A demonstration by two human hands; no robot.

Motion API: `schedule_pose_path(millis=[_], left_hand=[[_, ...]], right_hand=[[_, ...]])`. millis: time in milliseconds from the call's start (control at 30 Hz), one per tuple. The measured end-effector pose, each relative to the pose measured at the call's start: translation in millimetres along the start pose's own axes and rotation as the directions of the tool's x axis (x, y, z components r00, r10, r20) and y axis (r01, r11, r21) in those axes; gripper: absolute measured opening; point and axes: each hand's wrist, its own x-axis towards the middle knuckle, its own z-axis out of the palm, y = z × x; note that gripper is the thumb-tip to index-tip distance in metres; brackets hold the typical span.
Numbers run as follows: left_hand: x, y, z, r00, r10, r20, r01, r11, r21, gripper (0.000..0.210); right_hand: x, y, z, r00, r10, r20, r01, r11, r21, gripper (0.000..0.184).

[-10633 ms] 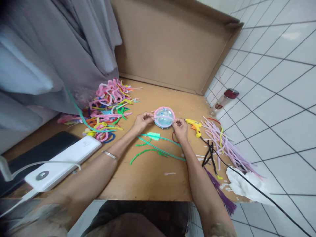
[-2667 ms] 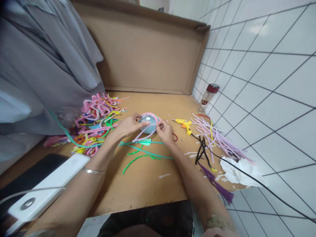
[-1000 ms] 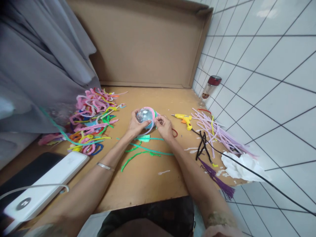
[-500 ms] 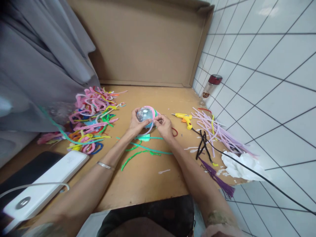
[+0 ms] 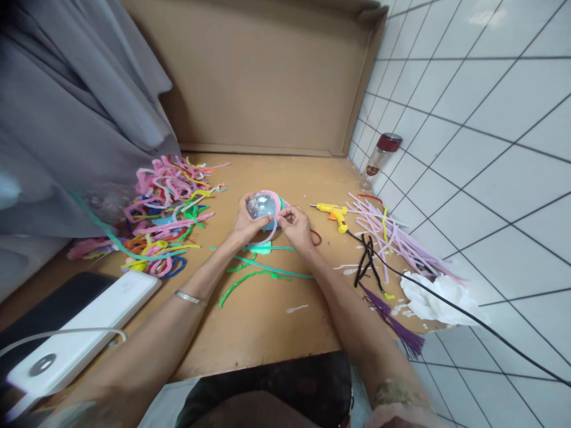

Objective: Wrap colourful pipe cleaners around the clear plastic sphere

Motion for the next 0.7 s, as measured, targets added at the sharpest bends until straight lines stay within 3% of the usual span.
schedule_pose_path(millis=[267,400,467,533,633,700], left_hand=[[0,-1,0.6,1.000,0.009,-0.012,-0.009,1.000,0.020,0.079],[-2,3,-0.1,1.000,-0.008,-0.013,0.008,1.000,0.016,0.080],[-3,5,-0.8,1.000,-0.027,-0.014,0.027,0.999,0.021,0.082],[-4,7,-1.1,0.999,-0.038,-0.018,0.039,0.999,0.023,0.082],[-5,8,-1.1,0.999,-0.038,-0.021,0.038,0.999,0.013,0.082],[-5,8,-0.9,0.999,-0.036,-0.022,0.036,0.999,0.007,0.081]], right_hand=[[0,3,1,0.999,-0.035,-0.003,0.035,0.995,-0.090,0.014],[3,-9,-13,0.996,-0.090,-0.015,0.078,0.923,-0.377,0.014],[7,-19,-29,0.983,-0.134,-0.128,0.020,0.764,-0.645,0.021],[11,-28,-46,0.962,-0.130,-0.238,-0.140,0.516,-0.845,0.033],[16,-31,-66,0.950,-0.002,-0.314,-0.307,0.199,-0.931,0.056],[17,-27,-72,0.939,0.046,-0.340,-0.343,0.096,-0.934,0.060]])
